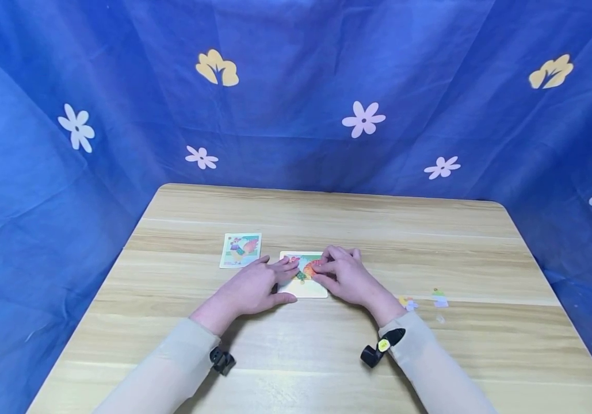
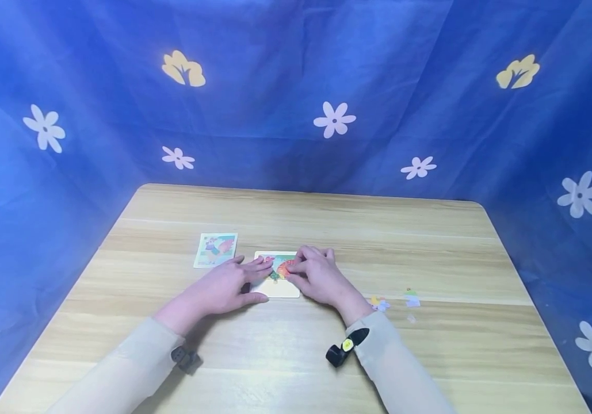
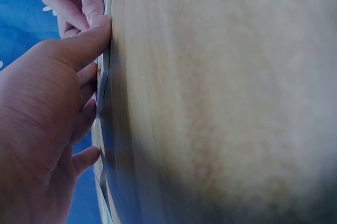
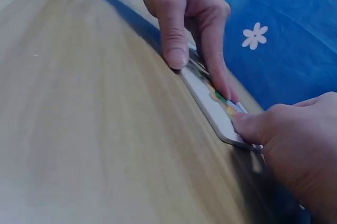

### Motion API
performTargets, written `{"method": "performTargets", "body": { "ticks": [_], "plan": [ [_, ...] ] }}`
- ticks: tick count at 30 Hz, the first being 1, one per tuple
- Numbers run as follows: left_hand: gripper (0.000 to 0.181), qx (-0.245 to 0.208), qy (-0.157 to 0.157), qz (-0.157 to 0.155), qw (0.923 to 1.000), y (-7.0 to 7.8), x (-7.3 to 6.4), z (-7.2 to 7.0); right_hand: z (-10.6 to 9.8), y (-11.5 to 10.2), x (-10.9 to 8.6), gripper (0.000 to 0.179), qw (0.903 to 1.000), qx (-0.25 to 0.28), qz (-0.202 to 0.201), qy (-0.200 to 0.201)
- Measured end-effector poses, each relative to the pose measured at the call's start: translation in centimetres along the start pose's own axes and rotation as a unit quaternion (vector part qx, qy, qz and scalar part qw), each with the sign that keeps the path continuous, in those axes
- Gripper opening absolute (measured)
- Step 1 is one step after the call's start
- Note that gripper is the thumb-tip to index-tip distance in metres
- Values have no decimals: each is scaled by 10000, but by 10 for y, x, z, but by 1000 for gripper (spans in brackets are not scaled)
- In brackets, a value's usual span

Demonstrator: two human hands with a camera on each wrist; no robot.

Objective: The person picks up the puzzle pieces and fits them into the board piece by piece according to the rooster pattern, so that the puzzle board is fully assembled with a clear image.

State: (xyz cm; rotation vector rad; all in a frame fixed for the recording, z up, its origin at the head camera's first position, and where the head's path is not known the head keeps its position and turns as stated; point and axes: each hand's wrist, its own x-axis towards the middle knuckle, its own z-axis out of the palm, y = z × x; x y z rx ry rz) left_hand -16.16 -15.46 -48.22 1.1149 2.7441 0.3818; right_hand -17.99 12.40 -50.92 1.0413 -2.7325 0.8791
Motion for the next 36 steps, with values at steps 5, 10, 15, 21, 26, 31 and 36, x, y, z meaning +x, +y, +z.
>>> {"method": "performTargets", "body": {
  "ticks": [5,10,15,21,26,31,36],
  "plan": [
    [73,3,30,15,10000,1,0,-1,0,2,2,23,9994,74,318,148],
    [72,-29,28,-5,10000,1,-1,-2,-2,-1,5,23,9981,-95,605,109],
    [72,-49,-16,-65,10000,2,-1,-5,-4,0,3,30,9981,11,621,-61],
    [72,-42,-26,-55,10000,6,0,-8,-25,4,-13,37,9968,725,337,70],
    [73,-18,-64,-66,10000,4,0,-6,-47,12,-32,36,9952,939,225,179],
    [73,-29,-54,-37,10000,4,0,-7,-63,22,-54,35,9953,908,306,143],
    [73,-79,-63,-43,9999,5,-1,-8,-68,31,-74,37,9970,691,293,181]
  ]
}}
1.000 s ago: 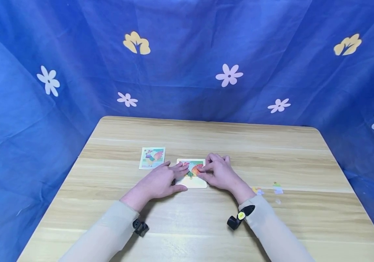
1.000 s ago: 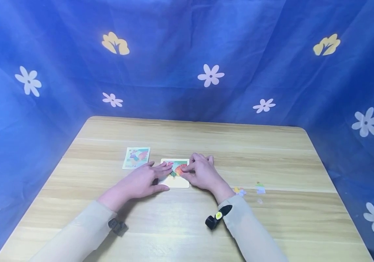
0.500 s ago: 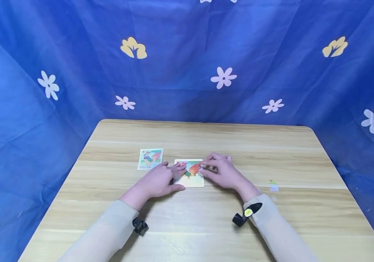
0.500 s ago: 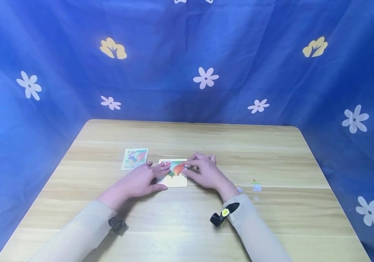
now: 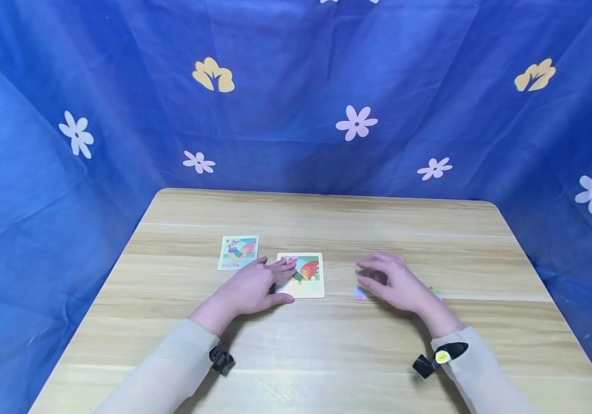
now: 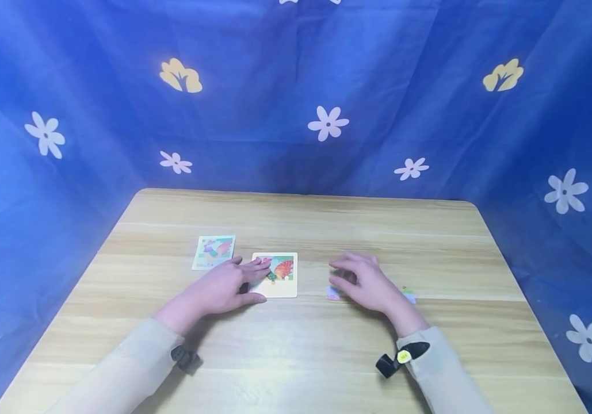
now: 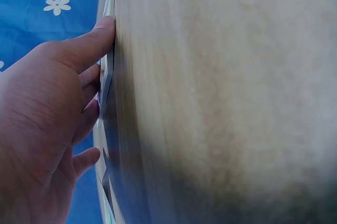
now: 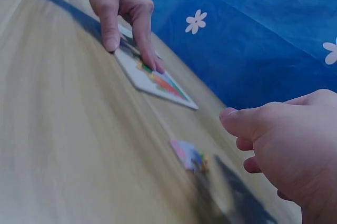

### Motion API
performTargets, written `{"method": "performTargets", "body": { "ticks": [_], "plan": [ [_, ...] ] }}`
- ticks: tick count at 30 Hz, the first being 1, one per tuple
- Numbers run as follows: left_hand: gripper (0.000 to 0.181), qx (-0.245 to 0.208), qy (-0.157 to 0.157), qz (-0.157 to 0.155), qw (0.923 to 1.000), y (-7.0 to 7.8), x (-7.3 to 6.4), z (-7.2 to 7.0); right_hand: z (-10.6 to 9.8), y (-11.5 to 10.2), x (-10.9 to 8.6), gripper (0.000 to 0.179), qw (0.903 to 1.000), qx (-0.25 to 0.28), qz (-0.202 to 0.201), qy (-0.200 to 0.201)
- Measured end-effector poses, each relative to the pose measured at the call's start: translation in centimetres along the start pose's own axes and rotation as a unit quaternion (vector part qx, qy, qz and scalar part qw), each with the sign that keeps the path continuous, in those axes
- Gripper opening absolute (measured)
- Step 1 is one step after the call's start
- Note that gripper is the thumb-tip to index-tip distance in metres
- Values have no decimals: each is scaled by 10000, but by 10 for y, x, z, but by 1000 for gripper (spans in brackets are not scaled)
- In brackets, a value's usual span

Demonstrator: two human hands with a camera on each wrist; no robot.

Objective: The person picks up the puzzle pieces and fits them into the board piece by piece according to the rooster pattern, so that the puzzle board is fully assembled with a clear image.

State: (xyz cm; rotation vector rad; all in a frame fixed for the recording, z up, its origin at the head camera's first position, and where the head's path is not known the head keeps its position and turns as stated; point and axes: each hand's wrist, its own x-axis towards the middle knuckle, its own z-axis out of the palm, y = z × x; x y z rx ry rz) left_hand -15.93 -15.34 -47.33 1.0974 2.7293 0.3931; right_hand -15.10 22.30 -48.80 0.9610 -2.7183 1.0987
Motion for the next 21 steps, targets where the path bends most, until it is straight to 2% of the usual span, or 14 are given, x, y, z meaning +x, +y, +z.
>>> {"method": "performTargets", "body": {
  "ticks": [4,10,21],
  "plan": [
    [73,22,28,16,10000,0,1,0,1,3,-13,39,9997,-237,55,56],
    [72,141,120,86,9998,0,1,1,7,1,-25,45,9975,-559,404,116],
    [72,327,175,196,9991,-1,2,2,14,3,-31,32,9968,-601,528,79]
  ]
}}
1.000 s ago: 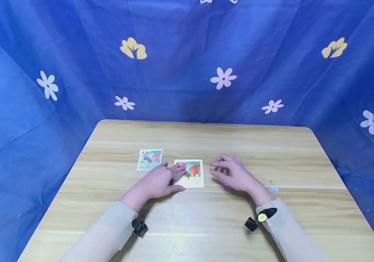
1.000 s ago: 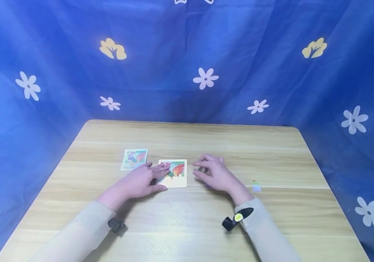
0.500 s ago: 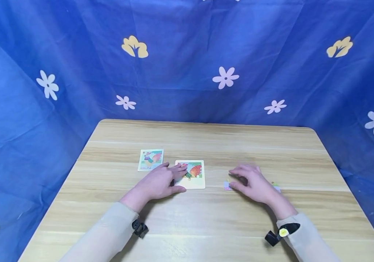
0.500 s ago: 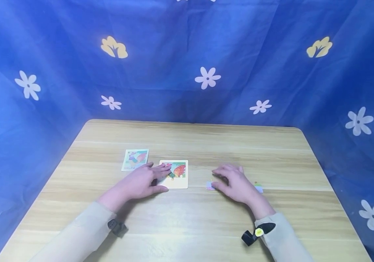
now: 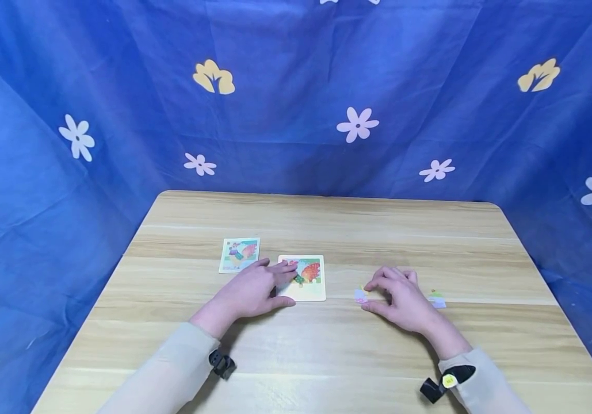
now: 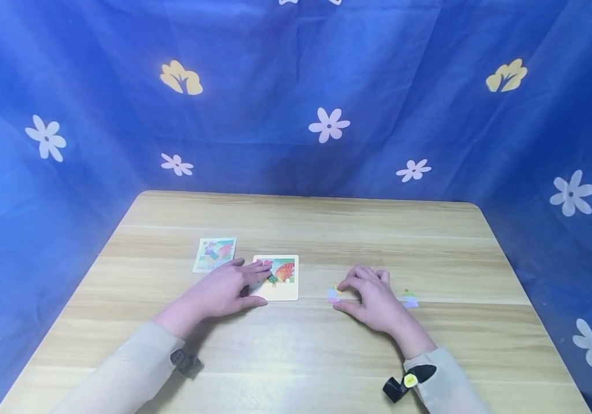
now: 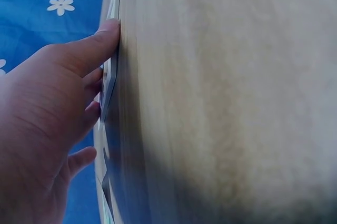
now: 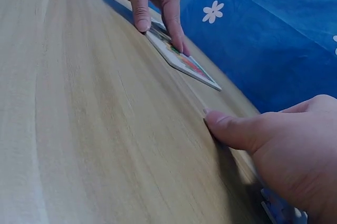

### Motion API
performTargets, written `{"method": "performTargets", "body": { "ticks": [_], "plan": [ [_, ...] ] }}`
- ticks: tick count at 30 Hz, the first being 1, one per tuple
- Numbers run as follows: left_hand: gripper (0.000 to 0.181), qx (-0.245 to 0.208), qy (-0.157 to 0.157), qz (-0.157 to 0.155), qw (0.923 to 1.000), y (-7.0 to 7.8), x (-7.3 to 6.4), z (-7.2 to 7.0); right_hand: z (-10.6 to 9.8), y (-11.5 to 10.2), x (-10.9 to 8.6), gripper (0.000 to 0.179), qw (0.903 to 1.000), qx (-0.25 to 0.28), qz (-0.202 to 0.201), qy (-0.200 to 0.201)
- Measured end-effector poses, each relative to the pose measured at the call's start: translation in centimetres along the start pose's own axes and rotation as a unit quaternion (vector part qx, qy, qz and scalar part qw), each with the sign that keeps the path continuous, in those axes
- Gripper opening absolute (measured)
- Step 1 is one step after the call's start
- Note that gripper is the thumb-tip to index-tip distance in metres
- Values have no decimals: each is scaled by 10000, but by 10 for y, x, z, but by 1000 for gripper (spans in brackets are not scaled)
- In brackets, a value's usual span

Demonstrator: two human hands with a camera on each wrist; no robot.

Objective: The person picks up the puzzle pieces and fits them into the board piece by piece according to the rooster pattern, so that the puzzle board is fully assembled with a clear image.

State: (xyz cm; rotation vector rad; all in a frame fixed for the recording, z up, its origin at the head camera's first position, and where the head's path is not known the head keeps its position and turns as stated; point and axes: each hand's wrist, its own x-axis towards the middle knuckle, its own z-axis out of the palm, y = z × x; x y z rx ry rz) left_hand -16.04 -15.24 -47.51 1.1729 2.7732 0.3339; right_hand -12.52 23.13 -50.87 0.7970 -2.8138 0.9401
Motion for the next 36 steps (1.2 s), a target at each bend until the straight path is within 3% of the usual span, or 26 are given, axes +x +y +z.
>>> {"method": "performTargets", "body": {
  "ticks": [7,13,19,31,36],
  "plan": [
    [77,117,132,98,9998,-1,-3,1,-2,-5,2,27,9998,-46,-163,-129],
    [85,203,257,-16,9995,-12,-9,2,-4,-8,5,28,9979,-390,-518,-88],
    [94,173,28,-207,9996,-19,-13,-4,-7,-9,6,26,9961,-482,-726,-136],
    [87,5,-402,-211,9990,-23,-13,-9,-10,-14,11,24,9977,-224,-532,-353],
    [81,-118,-283,-77,9995,-21,-13,-9,-7,-14,11,22,9989,82,-393,-255]
  ]
}}
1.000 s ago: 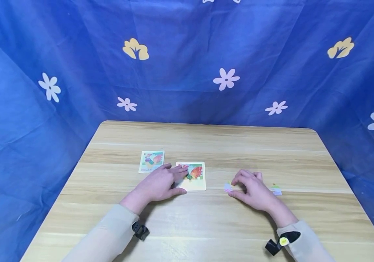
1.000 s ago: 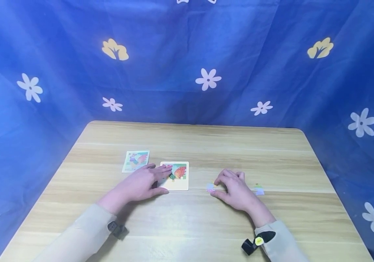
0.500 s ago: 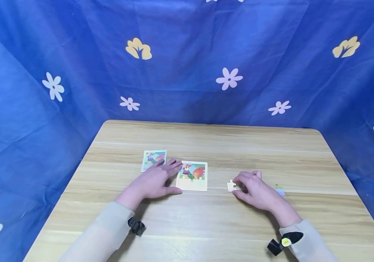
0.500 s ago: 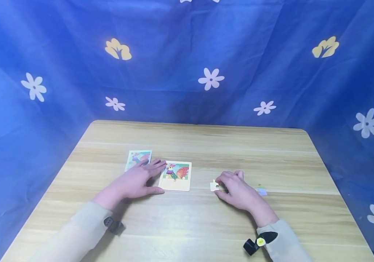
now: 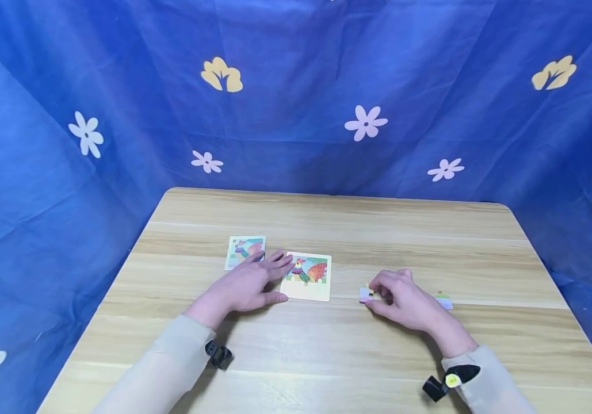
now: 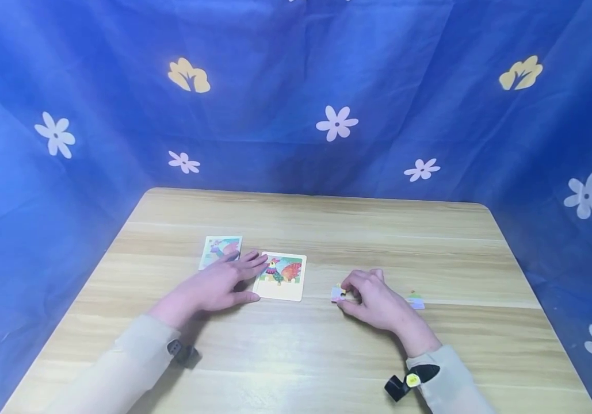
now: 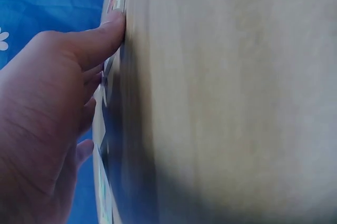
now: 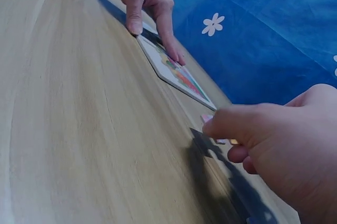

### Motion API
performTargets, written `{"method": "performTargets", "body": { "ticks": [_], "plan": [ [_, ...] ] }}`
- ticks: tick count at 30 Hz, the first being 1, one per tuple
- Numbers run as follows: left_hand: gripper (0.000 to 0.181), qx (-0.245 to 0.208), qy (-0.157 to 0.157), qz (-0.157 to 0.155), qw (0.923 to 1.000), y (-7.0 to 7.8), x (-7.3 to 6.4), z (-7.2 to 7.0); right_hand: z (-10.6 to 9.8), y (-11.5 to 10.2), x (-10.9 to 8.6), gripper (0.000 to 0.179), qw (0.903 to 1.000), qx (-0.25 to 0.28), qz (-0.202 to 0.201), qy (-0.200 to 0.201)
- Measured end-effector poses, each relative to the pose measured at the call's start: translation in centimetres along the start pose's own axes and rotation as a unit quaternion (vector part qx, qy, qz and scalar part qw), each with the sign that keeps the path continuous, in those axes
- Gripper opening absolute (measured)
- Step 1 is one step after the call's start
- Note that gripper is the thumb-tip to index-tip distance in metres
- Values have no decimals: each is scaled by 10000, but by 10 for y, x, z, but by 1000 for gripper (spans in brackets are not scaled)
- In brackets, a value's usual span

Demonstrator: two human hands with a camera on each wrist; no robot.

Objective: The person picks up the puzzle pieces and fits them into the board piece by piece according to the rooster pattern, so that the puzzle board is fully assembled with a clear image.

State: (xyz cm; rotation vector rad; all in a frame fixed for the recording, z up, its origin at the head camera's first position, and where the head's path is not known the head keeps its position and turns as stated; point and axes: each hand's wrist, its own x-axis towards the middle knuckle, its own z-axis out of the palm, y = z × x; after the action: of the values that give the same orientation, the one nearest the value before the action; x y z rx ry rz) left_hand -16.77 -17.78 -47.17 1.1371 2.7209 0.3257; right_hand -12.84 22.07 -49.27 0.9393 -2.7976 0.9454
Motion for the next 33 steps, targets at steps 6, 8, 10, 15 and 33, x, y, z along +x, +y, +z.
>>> {"method": "performTargets", "body": {
  "ticks": [6,8,10,15,33],
  "plan": [
    [76,49,334,213,9992,2,-1,4,4,-4,5,25,9996,164,-5,248],
    [71,63,372,295,9989,3,-2,6,6,-5,7,25,9995,215,-16,234],
    [64,41,346,369,9987,4,-2,6,7,-7,10,25,9995,246,-22,182],
    [57,-52,235,354,9991,6,-2,7,8,-13,15,25,9993,337,-66,113],
    [62,-138,94,90,9998,5,6,-7,18,-23,32,22,9974,533,-446,215]
  ]
}}
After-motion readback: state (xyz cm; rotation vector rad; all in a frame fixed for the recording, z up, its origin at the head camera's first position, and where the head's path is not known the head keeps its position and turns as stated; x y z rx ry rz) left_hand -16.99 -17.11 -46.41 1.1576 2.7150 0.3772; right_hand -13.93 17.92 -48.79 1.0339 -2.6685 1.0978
